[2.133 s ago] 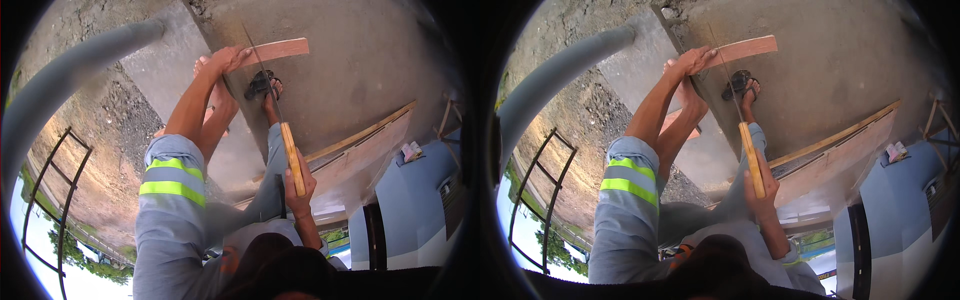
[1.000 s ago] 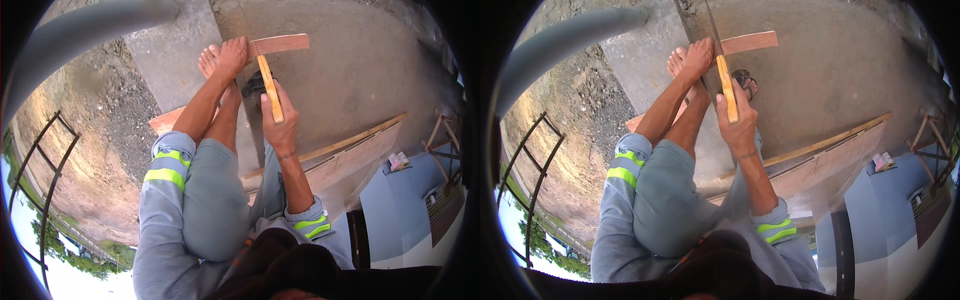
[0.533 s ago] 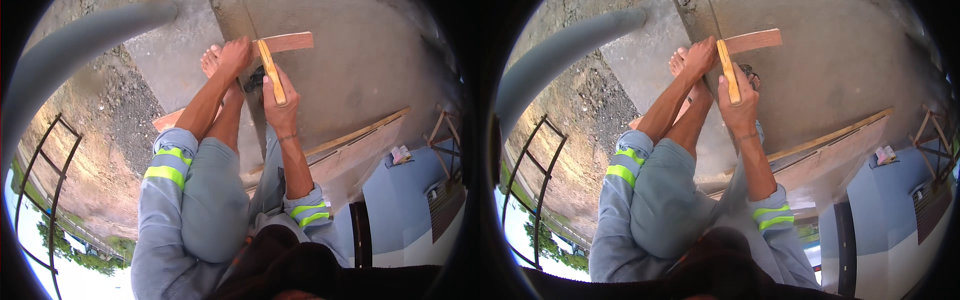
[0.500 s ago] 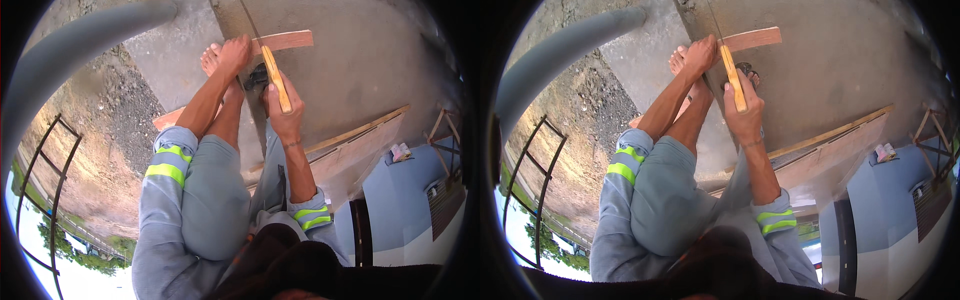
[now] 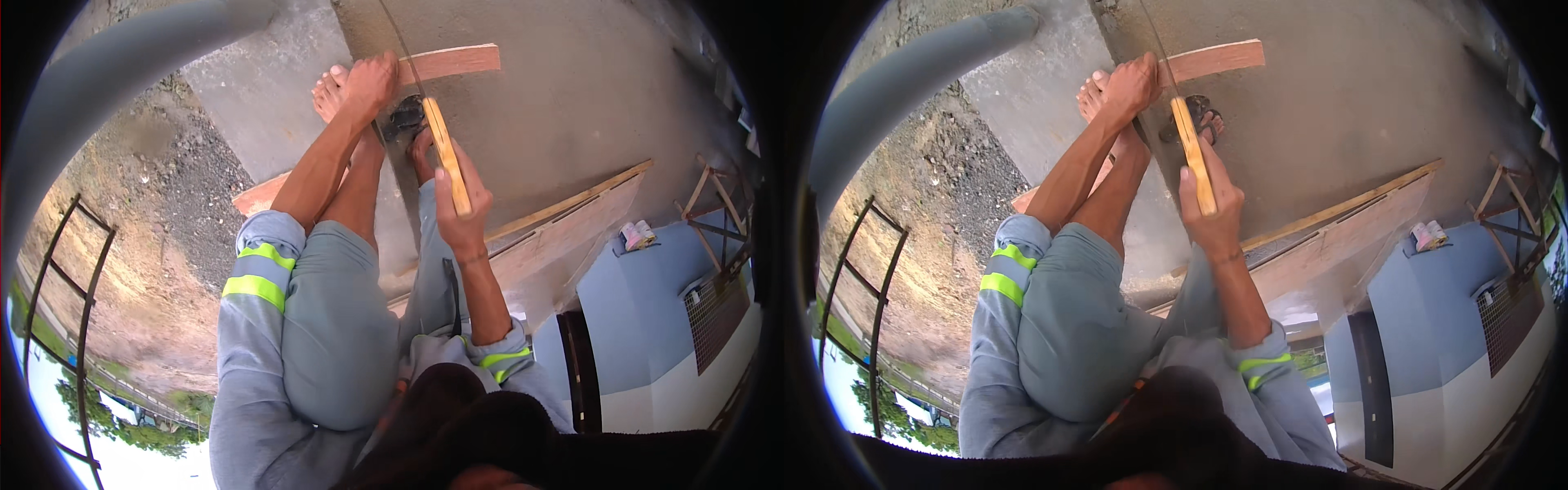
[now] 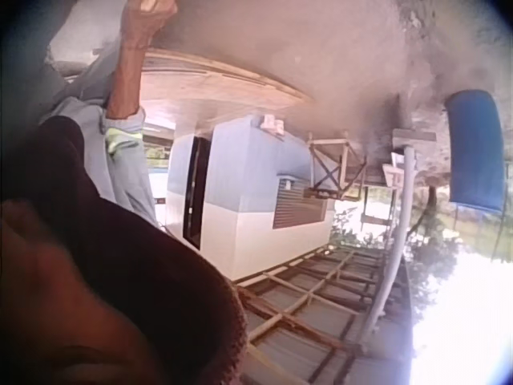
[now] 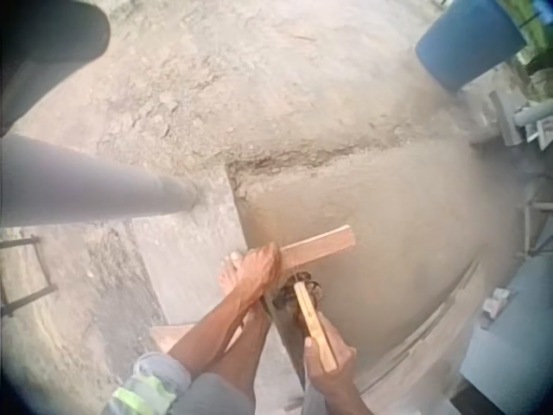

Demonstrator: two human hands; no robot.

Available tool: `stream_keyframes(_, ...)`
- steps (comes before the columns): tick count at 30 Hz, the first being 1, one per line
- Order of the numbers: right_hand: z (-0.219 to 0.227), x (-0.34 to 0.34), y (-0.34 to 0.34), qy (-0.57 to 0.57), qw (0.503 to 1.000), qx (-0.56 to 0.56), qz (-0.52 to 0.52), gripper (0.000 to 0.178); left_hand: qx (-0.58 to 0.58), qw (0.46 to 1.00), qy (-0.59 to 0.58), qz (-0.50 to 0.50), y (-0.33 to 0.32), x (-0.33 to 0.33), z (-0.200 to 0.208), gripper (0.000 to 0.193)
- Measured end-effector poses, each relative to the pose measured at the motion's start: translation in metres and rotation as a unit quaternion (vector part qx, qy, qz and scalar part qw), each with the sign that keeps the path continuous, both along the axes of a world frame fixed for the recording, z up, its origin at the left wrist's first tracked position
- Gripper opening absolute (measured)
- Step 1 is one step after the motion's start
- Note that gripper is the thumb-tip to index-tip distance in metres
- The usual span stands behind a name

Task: The person saws a piece of wood into two smaller sections, measures one section using a tape measure, and then nails a small wooden block onto the edge of a larger plywood board using a hammer.

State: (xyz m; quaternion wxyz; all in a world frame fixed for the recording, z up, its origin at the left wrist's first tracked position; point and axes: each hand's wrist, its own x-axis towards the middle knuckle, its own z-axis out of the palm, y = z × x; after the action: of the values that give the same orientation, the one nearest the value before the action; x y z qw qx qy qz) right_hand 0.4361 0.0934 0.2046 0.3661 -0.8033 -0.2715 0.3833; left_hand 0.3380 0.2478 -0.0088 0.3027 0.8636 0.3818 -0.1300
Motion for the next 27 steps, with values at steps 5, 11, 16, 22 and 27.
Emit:
stream_keyframes(5,0.105,0.003,-0.098,0.045,0.997,-0.061,0.030,0.049,0.045,0.998,-0.049,-0.002,0.009,0.009,-0.003,0.018)
stream_keyframes(11,-0.052,0.022,0.064,-0.036,0.998,0.029,0.033,0.042,0.028,0.998,-0.046,-0.010,0.010,0.019,-0.010,0.020)
stream_keyframes(16,0.085,-0.003,-0.103,0.060,0.996,-0.062,0.027,0.054,0.036,0.999,-0.021,-0.001,0.015,0.004,0.000,0.021)
stream_keyframes(22,-0.004,-0.002,-0.012,-0.009,1.000,0.000,0.021,0.044,0.038,0.999,-0.027,-0.001,0.005,0.001,-0.006,0.024)
stream_keyframes(27,-0.013,-0.005,0.001,0.013,0.999,-0.029,0.019,0.046,-0.003,1.000,-0.016,-0.020,0.012,-0.005,-0.007,0.029)
